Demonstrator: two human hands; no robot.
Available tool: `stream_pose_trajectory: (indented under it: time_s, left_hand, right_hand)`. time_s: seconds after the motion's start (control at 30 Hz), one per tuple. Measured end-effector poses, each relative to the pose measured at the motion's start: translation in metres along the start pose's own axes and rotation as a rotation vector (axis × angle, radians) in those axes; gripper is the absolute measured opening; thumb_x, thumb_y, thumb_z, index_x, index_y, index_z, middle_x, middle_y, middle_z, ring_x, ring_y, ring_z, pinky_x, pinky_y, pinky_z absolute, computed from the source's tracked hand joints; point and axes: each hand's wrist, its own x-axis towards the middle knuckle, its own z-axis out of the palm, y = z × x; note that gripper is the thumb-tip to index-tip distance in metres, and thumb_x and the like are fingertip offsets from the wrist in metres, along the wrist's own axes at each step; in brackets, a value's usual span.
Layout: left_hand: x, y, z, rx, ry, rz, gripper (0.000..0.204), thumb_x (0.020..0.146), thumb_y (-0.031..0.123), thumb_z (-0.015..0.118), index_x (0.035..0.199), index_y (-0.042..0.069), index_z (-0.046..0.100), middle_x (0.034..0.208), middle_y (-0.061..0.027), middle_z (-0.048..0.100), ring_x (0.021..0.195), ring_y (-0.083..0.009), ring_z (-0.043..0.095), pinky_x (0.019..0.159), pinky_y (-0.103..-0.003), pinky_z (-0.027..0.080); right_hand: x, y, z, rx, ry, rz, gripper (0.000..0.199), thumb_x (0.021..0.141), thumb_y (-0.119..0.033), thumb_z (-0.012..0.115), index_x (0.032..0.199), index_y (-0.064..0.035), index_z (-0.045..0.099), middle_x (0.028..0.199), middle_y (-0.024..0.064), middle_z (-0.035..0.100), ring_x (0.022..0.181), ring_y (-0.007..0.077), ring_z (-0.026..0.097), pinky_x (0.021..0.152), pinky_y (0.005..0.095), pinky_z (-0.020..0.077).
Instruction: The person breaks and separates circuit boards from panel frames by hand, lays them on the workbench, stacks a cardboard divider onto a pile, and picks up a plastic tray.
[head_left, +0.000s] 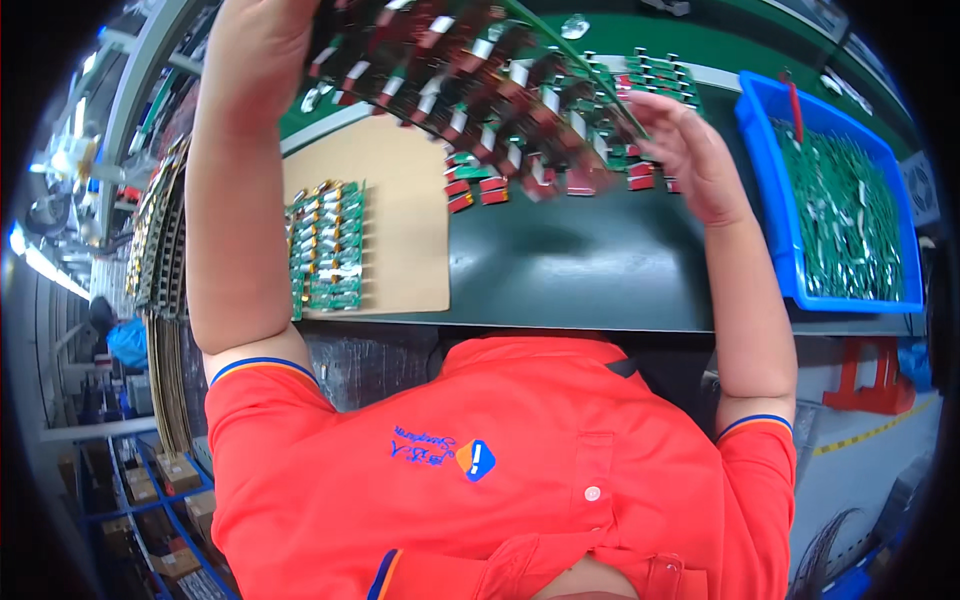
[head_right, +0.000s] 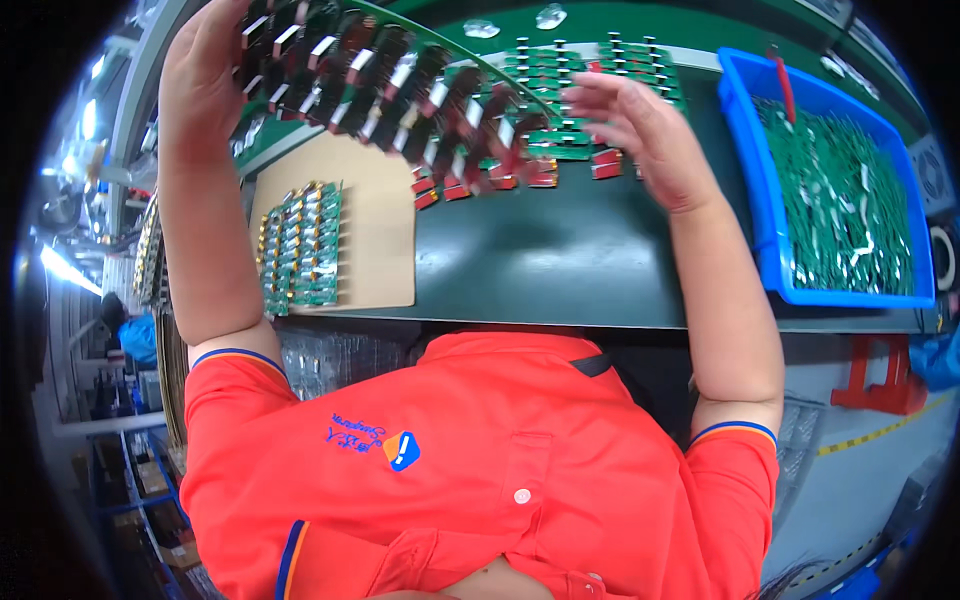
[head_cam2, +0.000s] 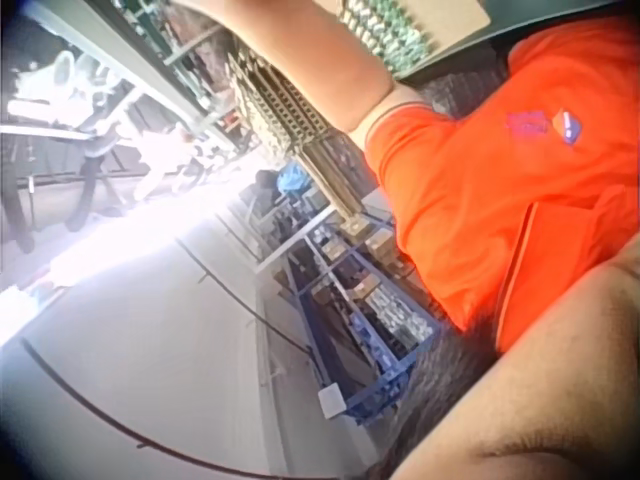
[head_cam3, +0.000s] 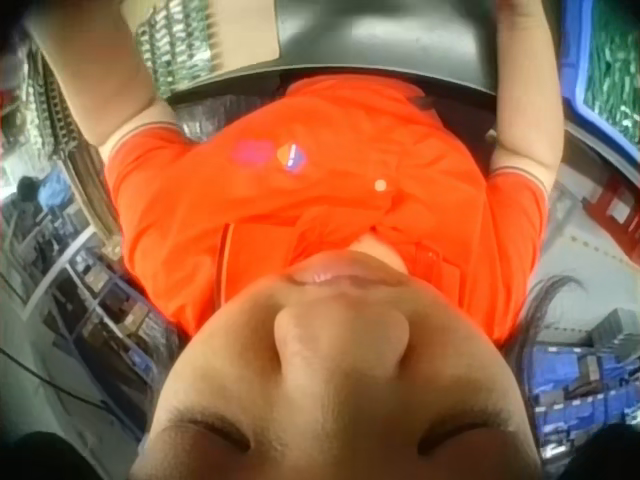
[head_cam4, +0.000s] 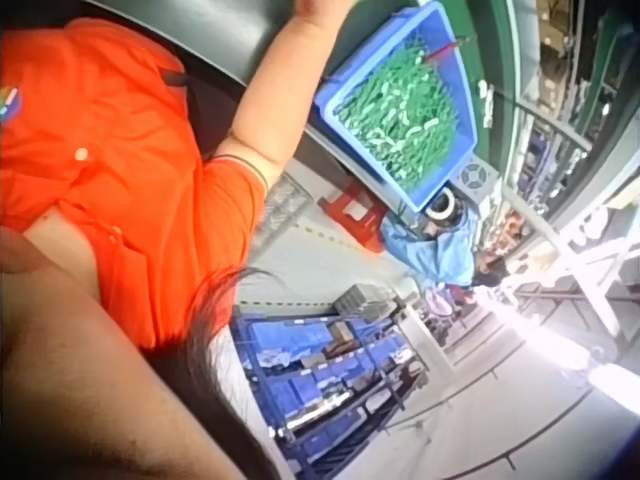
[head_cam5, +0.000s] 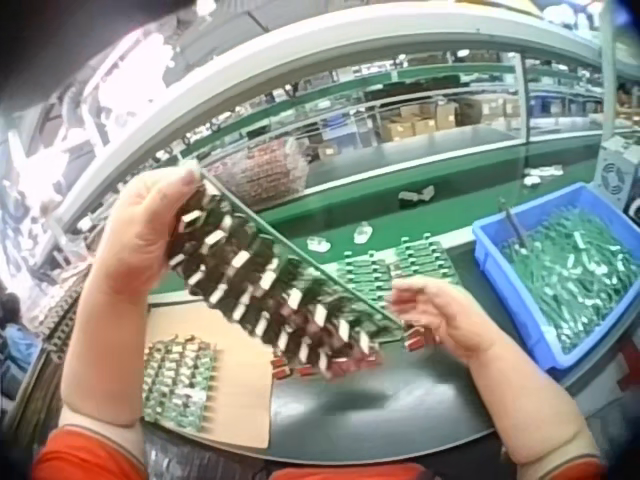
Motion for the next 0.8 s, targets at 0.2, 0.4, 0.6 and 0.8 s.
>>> stream_pose_trajectory:
  time_s: [0.2,0.4,0.6,0.8]
  left_hand:
    - [0.095,-0.08,0.089,0.84,0.234,-0.3,0.03,0.089,0.031,0.06,0.083,0.002,0.066,0.071,-0.002,0.062,0.061,-0.0074,0.056,0.059,-0.021,0.046]
    - [0.154,-0.167,0.086,0.831,-0.074,-0.504,0.039,0.089,0.043,0.056,0.078,0.007,0.067,0.067,0.0053,0.053,0.061,-0.0048,0.041,0.058,-0.024,0.034]
    - [0.198,-0.229,0.104,0.907,-0.055,-0.108,0.04,0.093,0.037,0.051,0.097,0.0,0.064,0.092,-0.0059,0.064,0.082,-0.0131,0.055,0.078,-0.027,0.043]
    - [0.153,-0.313,0.124,0.648,0.16,0.38,0.014,0.089,0.013,0.059,0.094,-0.001,0.06,0.091,-0.0038,0.063,0.079,-0.009,0.057,0.071,-0.023,0.046]
  right_hand:
    - [-0.064,-0.041,0.026,0.631,-0.527,-0.024,0.114,0.063,-0.084,0.042,0.145,-0.0075,0.018,0.144,0.0201,0.03,0.127,0.0372,0.04,0.097,0.0551,0.0402]
    - [-0.125,-0.087,0.009,0.768,-0.19,0.063,0.11,0.068,-0.079,0.046,0.146,-0.0088,0.013,0.142,0.0213,0.033,0.124,0.0408,0.042,0.091,0.0652,0.041]
    - [-0.156,-0.111,-0.034,0.76,-0.035,-0.017,0.103,0.076,-0.073,0.048,0.145,-0.0055,0.013,0.142,0.0235,0.031,0.123,0.047,0.04,0.095,0.0675,0.0333]
    - [-0.175,-0.118,-0.096,0.63,0.073,-0.378,0.112,0.068,-0.078,0.052,0.145,-0.0049,0.015,0.143,0.025,0.029,0.124,0.0484,0.038,0.094,0.0648,0.0363]
